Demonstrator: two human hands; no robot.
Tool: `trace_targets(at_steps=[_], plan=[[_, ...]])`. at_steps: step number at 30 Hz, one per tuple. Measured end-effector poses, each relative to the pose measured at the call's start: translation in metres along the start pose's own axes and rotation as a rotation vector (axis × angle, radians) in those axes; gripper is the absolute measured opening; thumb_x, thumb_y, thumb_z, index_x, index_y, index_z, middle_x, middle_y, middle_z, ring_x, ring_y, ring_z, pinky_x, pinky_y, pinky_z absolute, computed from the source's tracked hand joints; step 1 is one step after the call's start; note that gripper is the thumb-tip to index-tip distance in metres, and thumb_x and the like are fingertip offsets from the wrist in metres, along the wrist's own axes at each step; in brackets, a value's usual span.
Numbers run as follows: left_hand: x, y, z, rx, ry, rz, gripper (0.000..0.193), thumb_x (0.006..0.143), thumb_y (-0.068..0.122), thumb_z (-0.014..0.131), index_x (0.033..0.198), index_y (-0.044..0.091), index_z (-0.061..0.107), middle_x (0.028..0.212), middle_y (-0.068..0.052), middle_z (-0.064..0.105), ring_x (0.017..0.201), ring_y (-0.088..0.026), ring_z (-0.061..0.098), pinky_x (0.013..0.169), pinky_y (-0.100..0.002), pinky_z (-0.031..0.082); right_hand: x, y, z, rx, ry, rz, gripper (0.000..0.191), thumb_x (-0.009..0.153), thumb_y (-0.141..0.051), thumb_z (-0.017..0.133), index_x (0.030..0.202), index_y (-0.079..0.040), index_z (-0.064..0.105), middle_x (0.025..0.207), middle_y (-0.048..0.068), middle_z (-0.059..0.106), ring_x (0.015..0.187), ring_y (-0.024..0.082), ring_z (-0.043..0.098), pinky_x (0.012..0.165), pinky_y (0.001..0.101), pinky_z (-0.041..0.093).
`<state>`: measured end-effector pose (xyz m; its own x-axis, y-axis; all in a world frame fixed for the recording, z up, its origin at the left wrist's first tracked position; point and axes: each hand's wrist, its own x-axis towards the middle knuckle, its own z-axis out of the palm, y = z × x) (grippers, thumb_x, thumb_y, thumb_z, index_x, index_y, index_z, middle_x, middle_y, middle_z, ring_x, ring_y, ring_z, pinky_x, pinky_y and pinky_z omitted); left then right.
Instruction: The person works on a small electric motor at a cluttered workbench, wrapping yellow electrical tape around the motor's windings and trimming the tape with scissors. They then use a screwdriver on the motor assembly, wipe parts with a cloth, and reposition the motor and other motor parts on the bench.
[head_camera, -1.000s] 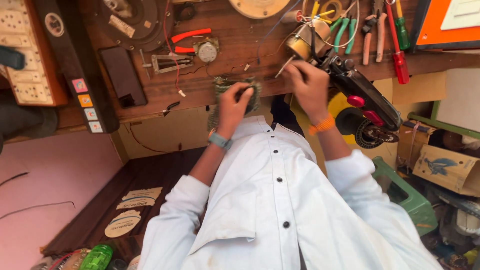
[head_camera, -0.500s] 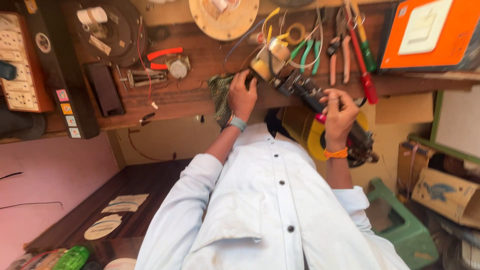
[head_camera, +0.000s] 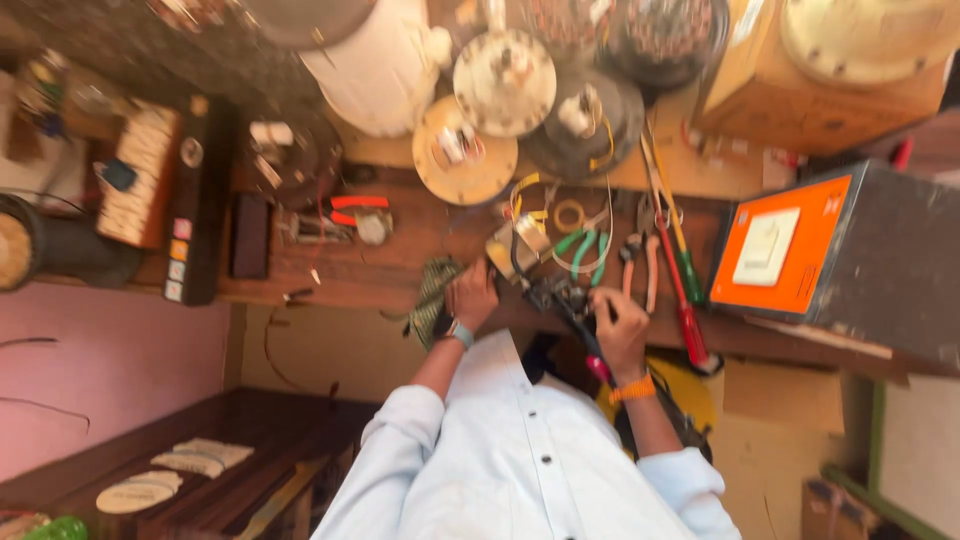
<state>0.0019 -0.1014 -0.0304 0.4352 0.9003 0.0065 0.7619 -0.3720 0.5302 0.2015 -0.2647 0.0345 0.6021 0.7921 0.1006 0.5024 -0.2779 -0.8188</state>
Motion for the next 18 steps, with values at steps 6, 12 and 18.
trace_targets(at_steps=[6,12,18], plan=[[0.035,-0.022,-0.007,-0.893,-0.371,-0.330,0.029,0.094,0.020,0.068,0.112,-0.002,0.075,0.106,-0.014,0.077,0.096,-0.028,0.069,0.086,-0.037,0.052,0.003,0.004,0.004,0.033,-0.055,-0.001,0.018,0.098,-0.015,0.065,0.103,0.000,0.074,0.088,0.013,0.076,0.075,0.022,0.074,0.068,0.0332,0.056],[0.055,-0.017,-0.018,-0.768,-0.545,-0.410,0.033,0.090,0.017,0.066,0.112,-0.006,0.072,0.102,-0.012,0.077,0.093,-0.020,0.068,0.087,-0.035,0.050,0.006,0.010,0.003,0.053,-0.096,0.017,0.017,0.098,-0.014,0.064,0.104,0.000,0.074,0.083,0.012,0.076,0.074,0.018,0.074,0.066,0.0310,0.056],[0.037,0.007,-0.016,-0.539,-0.279,-0.373,0.034,0.091,0.024,0.060,0.104,-0.006,0.069,0.092,-0.020,0.071,0.086,-0.029,0.065,0.079,-0.039,0.050,0.005,0.008,0.004,0.048,-0.085,0.024,0.019,0.098,-0.015,0.064,0.104,0.000,0.073,0.084,0.012,0.075,0.073,0.019,0.074,0.064,0.0311,0.056]])
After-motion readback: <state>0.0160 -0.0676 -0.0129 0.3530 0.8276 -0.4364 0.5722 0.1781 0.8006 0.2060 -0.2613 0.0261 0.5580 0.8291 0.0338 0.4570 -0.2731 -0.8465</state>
